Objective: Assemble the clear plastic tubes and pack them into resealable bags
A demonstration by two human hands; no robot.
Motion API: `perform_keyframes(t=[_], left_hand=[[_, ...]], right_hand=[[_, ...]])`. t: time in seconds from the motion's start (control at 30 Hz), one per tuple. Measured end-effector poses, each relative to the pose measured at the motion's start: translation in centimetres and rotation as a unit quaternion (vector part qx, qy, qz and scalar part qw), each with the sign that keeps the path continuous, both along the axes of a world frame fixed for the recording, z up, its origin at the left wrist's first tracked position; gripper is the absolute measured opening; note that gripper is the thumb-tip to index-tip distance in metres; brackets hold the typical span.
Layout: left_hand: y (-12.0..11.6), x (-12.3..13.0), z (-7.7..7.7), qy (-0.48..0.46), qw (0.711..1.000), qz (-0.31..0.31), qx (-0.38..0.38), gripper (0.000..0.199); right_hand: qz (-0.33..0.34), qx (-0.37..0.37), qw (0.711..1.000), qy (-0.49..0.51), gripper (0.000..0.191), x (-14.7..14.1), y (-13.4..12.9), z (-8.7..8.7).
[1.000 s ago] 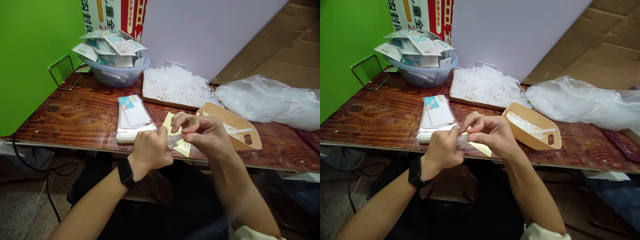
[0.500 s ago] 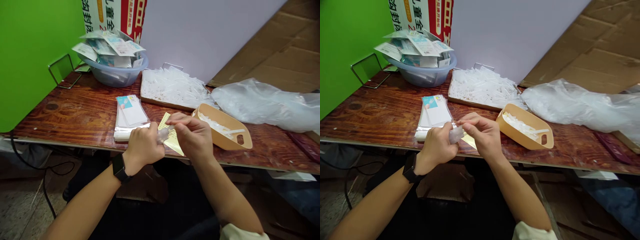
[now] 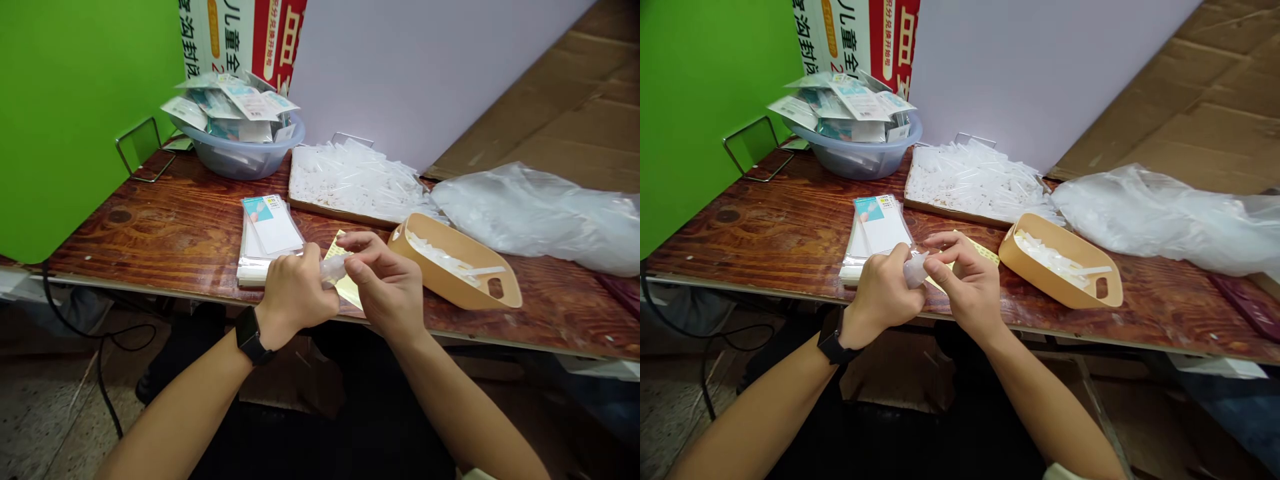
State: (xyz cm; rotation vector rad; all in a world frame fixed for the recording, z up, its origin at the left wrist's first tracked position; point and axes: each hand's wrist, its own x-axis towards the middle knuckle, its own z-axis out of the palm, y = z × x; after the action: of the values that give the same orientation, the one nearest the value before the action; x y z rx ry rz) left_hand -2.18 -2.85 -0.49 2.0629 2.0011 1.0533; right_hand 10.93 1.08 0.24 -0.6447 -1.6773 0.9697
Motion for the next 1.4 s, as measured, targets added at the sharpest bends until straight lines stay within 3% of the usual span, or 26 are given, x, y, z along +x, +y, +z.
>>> perform_keyframes(t=[0.17, 0.4, 0.5, 0.7, 0.8, 1.07, 1.4], left_hand=[[0.2, -0.1, -0.2, 0.001, 1.000, 0.008, 0.012, 0.015], [-0.6, -0.7, -0.1, 0.041, 0.999, 0.021, -0.004, 0.015], [-0.7, -0.9, 0.0, 0.024, 0.999, 0.022, -0.016, 0.015], [-0.3, -0.7, 0.3, -0.096, 0.992, -0.049, -0.064, 0.010], [-0.2, -0.5, 0.3, -0.109, 0.990, -0.042, -0.083, 0.012], [-0.2, -0.5, -0.1, 0.041, 0.998, 0.029, -0.033, 0.018], [-2.0, -2.2, -1.1, 0.202, 0.977, 0.055, 0.026, 0.016]], right_hand=[[0.031, -0.020, 0.999, 0.006, 0.013, -0.3, 0.1, 0.1], [0.080, -0.035, 0.994, -0.059, 0.014, -0.1, 0.0, 0.4], [0.056, -0.003, 0.997, -0.044, 0.004, -0.2, -0.3, -0.2], [-0.018, 0.032, 0.998, -0.055, 0.008, 0.0, -0.5, 0.4], [-0.022, 0.037, 0.996, -0.082, 0.010, 0.0, -0.2, 0.7], [-0.039, 0.140, 0.983, -0.110, 0.010, -0.3, -0.4, 0.3], [-0.051, 0.146, 0.982, -0.110, 0.011, -1.0, -3.2, -1.4]])
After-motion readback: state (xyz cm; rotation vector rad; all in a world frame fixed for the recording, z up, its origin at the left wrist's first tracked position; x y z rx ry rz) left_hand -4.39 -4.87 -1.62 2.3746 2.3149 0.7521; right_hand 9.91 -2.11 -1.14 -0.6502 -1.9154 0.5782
